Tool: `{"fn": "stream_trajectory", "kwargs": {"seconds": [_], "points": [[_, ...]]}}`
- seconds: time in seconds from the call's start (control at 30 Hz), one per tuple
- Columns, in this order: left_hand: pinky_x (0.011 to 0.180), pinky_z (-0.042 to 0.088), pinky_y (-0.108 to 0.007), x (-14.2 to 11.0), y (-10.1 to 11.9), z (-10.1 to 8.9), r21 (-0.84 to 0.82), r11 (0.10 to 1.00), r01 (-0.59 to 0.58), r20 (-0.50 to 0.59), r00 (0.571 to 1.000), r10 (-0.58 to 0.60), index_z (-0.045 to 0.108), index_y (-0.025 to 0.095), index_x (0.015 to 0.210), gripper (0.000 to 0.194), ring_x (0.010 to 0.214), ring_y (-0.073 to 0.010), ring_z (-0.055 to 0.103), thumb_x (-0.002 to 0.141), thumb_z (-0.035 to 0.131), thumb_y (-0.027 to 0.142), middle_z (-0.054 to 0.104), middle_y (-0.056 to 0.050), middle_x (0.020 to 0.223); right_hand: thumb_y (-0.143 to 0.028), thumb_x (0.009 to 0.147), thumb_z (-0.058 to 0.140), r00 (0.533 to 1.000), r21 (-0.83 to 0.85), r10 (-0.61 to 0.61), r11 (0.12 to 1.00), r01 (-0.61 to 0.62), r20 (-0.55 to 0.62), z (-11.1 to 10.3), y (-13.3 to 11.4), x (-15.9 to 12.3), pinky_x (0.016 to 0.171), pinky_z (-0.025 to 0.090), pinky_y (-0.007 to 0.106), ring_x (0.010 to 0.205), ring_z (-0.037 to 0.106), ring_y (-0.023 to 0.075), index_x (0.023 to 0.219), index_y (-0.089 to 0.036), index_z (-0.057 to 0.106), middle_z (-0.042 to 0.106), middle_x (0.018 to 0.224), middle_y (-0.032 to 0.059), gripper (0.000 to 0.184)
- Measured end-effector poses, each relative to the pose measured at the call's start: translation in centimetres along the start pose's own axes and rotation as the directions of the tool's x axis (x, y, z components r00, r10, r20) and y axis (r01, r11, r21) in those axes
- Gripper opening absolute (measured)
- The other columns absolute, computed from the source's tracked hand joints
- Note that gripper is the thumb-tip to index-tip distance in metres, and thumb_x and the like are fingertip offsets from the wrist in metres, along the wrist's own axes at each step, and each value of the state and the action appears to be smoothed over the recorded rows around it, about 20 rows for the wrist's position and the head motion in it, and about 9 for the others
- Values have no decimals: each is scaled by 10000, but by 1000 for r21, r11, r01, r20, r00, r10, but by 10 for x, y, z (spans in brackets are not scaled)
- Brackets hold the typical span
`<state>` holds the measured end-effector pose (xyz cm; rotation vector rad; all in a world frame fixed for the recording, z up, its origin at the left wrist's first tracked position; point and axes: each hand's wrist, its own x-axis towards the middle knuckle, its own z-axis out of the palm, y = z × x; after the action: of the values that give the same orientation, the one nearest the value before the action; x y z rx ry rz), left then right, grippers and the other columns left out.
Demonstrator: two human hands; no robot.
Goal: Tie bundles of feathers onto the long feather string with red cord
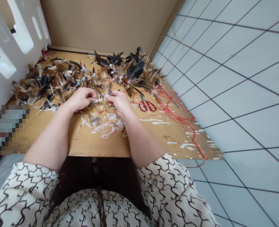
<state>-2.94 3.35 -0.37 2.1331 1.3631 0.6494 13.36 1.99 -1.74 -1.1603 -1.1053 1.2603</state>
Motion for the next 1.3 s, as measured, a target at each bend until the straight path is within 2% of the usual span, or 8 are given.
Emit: {"fn": "stream_trajectory", "kwargs": {"seconds": [0.13, 0.4, 0.53, 0.63, 0.8, 1.0, 1.13, 1.3], "points": [[636, 399, -248, 0, -2, -1, 59, 998, -4, -13, 1000, 5, 602, 178, 642, 86, 589, -129, 488, 648, 518, 160, 548, 27, 560, -265, 576, 780, 1000, 0, -5, 1000, 5, 9, 0, 0, 0, 370, 262, 170, 379, 331, 17, 525, -154, 502, 440, 450, -81, 304], [641, 403, -262, 2, -11, -1, 366, 930, 19, -24, 1000, -11, 662, 230, 682, 198, 663, -182, 572, 606, 512, 126, 646, -13, 649, -242, 572, 779, 1000, -1, 14, 1000, -14, 8, 0, -2, -2, 372, 259, 171, 370, 331, 18, 522, -154, 480, 415, 433, -88, 316], [596, 402, -255, 0, -11, 2, 378, 925, 36, 10, 999, -43, 678, 236, 722, 241, 620, -174, 568, 595, 507, 123, 662, -16, 657, -224, 576, 759, 1000, 9, 16, 1000, -16, -3, 0, 0, 0, 373, 253, 169, 369, 327, 18, 524, -156, 490, 418, 435, -90, 283], [570, 395, -250, -2, -10, 1, 350, 936, 29, 11, 999, -35, 674, 238, 702, 156, 583, -159, 553, 625, 542, 203, 662, -8, 639, -204, 586, 732, 1000, 16, 8, 1000, -7, -9, -2, 2, 1, 383, 258, 165, 377, 330, 17, 525, -155, 499, 428, 443, -88, 246], [526, 382, -261, 4, -12, -10, 346, 936, 66, -51, 997, -51, 663, 243, 630, 149, 532, -161, 536, 671, 561, 345, 644, -18, 574, -217, 583, 722, 1000, 28, 8, 1000, -7, -23, -5, 4, 2, 379, 241, 161, 374, 334, 18, 507, -161, 473, 419, 429, -88, 267], [726, 459, -300, 37, -7, -13, 452, 890, 63, -99, 995, -20, 706, 247, 851, 230, 818, -231, 617, 698, 537, 282, 709, -61, 854, -212, 565, 741, 998, 78, 28, 997, -24, -48, -5, -1, 2, 389, 243, 166, 384, 324, 19, 506, -164, 471, 413, 428, -90, 280], [914, 413, -419, 56, -1, -1, 543, 839, 33, -89, 996, 18, 640, 228, 1122, 419, 1147, -297, 503, 731, 489, 229, 616, -110, 1210, -242, 534, 767, 998, 108, 32, 994, -27, -48, -6, -2, 1, 393, 231, 172, 380, 313, 15, 519, -164, 472, 413, 439, -95, 305], [948, 383, -451, 58, -19, -8, 629, 776, 32, 21, 998, -58, 697, 235, 1015, 414, 1151, -311, 501, 671, 483, 151, 664, -110, 1116, -278, 558, 757, 998, 92, 22, 996, -17, -59, -8, -1, 1, 408, 248, 181, 394, 323, 23, 525, -169, 465, 410, 445, -94, 314]]}}
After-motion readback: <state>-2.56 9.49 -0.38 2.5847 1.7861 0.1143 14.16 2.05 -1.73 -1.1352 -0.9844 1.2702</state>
